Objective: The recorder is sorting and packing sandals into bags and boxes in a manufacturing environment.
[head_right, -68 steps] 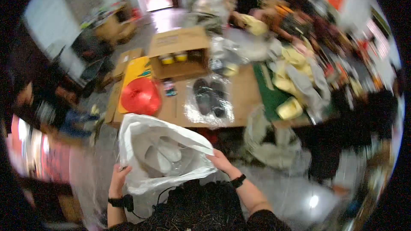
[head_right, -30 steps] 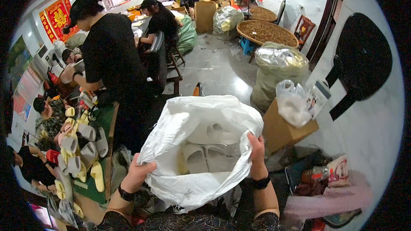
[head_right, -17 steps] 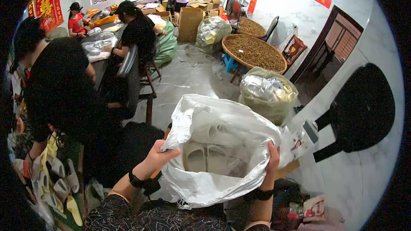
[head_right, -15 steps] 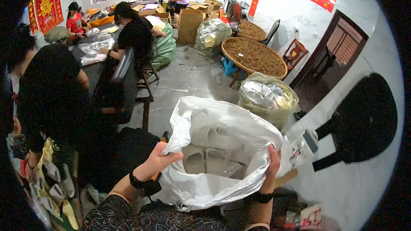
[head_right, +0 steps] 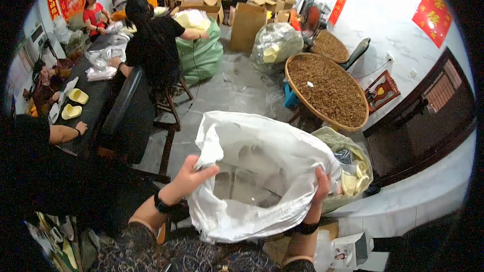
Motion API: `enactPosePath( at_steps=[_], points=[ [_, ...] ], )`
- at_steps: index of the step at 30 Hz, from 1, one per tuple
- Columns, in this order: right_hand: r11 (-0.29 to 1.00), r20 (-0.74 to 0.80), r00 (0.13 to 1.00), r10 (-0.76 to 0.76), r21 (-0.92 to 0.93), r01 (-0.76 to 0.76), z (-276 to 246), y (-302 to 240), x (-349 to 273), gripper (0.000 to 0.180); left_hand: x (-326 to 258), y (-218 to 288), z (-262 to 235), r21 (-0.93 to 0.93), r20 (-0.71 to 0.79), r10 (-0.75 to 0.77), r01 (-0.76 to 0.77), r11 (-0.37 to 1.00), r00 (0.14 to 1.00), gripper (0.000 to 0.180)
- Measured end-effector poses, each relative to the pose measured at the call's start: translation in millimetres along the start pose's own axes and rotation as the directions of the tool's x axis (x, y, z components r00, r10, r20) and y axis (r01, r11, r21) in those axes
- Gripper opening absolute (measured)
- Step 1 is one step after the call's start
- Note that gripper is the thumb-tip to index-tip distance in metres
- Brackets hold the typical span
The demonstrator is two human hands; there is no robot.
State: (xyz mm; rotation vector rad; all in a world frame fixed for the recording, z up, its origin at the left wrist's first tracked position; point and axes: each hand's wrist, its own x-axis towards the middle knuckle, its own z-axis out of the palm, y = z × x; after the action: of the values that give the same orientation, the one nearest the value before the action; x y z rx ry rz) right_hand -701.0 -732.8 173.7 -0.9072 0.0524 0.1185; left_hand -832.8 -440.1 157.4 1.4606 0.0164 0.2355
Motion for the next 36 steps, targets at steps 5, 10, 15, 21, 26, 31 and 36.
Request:
enactPosePath(
  at_steps=[5,10,15,21,26,31,36],
  points=[
    [0.990,0.061,0.997,-0.037,-0.134,0.044,34.2,7.0,157.8,0.035,168.9,-1.9,-22.7,-0.190,-0.028,-0.020,0.014,0.982,0.999,0.013],
    [0.989,0.080,0.994,-0.076,-0.122,0.085,113.2,17.0,284.9,0.039,326.4,-14.2,-44.6,-0.152,-0.104,0.010,-0.026,0.988,0.994,0.015],
    [0.922,0.130,0.987,-0.099,-0.362,0.140,147.7,55.2,451.8,0.042,472.2,-22.5,-87.6,-0.092,-0.312,-0.047,0.019,0.996,0.949,0.019],
    [0.923,0.348,0.897,0.274,-0.356,-0.144,231.0,131.3,639.1,0.031,619.8,-42.6,-170.9,-0.206,-0.620,-0.098,-0.040,0.978,0.778,0.020],
    [0.882,0.525,0.734,0.431,-0.419,-0.217,328.4,174.1,762.9,0.031,729.8,-57.6,-239.9,-0.146,-0.702,-0.102,-0.002,0.989,0.704,0.017],
    [0.812,0.596,0.558,0.578,-0.491,-0.316,397.4,252.7,872.9,0.042,837.8,-102.0,-300.8,-0.047,-0.696,-0.100,0.093,0.995,0.711,0.030],
    [0.665,0.566,0.358,0.743,-0.685,-0.298,444.2,348.2,989.7,0.035,924.0,-170.4,-332.2,0.362,-0.597,-0.042,0.315,0.877,0.801,0.104]
  ],
)
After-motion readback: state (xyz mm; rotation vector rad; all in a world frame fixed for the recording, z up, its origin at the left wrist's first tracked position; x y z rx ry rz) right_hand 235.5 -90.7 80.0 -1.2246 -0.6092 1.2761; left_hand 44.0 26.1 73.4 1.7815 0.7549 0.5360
